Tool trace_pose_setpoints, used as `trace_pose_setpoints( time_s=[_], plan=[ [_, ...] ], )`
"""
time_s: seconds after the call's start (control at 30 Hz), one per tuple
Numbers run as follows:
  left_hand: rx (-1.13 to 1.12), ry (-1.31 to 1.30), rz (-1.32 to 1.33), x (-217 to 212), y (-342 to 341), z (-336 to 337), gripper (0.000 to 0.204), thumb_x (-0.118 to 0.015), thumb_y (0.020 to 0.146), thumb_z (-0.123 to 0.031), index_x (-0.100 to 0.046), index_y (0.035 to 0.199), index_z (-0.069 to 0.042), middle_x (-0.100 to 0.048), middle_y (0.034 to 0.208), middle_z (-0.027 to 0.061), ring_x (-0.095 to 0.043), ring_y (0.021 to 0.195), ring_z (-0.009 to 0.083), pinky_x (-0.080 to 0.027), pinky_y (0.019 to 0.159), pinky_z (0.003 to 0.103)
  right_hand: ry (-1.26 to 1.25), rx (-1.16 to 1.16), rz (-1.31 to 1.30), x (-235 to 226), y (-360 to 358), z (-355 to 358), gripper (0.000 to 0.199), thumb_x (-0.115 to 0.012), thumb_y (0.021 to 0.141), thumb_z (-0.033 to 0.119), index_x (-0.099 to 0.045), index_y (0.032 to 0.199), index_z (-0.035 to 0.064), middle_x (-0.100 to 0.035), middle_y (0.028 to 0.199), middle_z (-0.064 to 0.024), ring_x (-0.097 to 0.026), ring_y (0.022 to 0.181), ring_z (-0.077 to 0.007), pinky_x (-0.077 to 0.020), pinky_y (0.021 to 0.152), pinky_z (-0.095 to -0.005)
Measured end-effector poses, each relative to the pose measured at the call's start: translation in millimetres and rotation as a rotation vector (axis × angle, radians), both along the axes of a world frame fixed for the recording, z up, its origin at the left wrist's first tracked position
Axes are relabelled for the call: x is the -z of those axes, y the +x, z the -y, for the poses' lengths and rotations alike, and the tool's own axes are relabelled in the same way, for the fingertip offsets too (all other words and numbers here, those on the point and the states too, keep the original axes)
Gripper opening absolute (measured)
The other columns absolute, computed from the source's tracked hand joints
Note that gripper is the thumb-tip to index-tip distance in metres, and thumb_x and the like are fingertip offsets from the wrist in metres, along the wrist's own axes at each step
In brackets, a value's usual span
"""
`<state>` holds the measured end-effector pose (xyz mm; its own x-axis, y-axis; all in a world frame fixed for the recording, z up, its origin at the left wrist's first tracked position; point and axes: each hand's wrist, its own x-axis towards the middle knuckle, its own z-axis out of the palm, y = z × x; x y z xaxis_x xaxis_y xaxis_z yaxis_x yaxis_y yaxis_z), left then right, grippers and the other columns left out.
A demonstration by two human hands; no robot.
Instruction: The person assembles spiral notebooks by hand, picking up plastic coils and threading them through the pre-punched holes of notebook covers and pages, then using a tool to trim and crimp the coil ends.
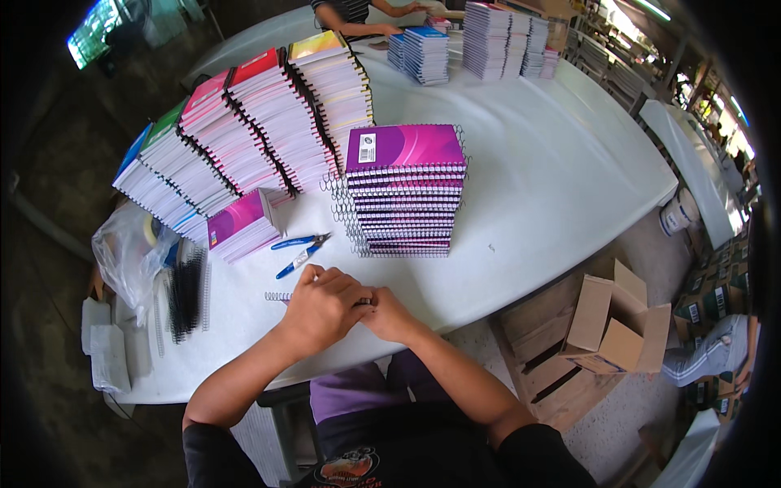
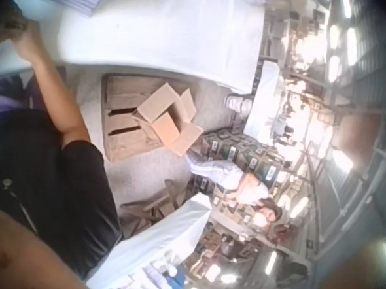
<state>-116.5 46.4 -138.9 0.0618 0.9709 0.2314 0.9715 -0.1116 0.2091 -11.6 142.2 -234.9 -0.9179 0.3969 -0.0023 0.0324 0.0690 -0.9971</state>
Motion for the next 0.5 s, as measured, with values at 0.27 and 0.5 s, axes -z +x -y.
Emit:
trace_pose_setpoints(
  time_s=[0.27, 0.5],
  plan=[
    [0.048, 0.163, -0.190, 0, -2, 1, 0.017, -0.071, 0.065, -0.027, -0.062, 0.071, -0.013, -0.057, 0.072, 0.0018, -0.056, 0.073, 0.0200, -0.037, 0.075, 0.035, 0.096, -0.021, -0.003, -5, 1, 6, 0.009, -0.060, 0.076, 0.003, -0.058, 0.083, -0.0033, -0.065, 0.075, -0.0129, -0.059, 0.071, -0.0131, -0.0468, 0.063, -0.0316],
    [-0.027, 0.228, 0.160, -22, 28, -5, 0.022, -0.078, 0.059, -0.019, -0.062, 0.072, -0.012, -0.055, 0.069, 0.0032, -0.053, 0.069, 0.0219, -0.035, 0.066, 0.036, 0.130, -0.025, -0.210, -36, 33, -3, 0.041, -0.061, 0.078, 0.005, -0.050, 0.118, 0.0039, -0.063, 0.095, -0.0187, -0.065, 0.089, -0.0250, -0.0478, 0.076, -0.0331]
  ],
)
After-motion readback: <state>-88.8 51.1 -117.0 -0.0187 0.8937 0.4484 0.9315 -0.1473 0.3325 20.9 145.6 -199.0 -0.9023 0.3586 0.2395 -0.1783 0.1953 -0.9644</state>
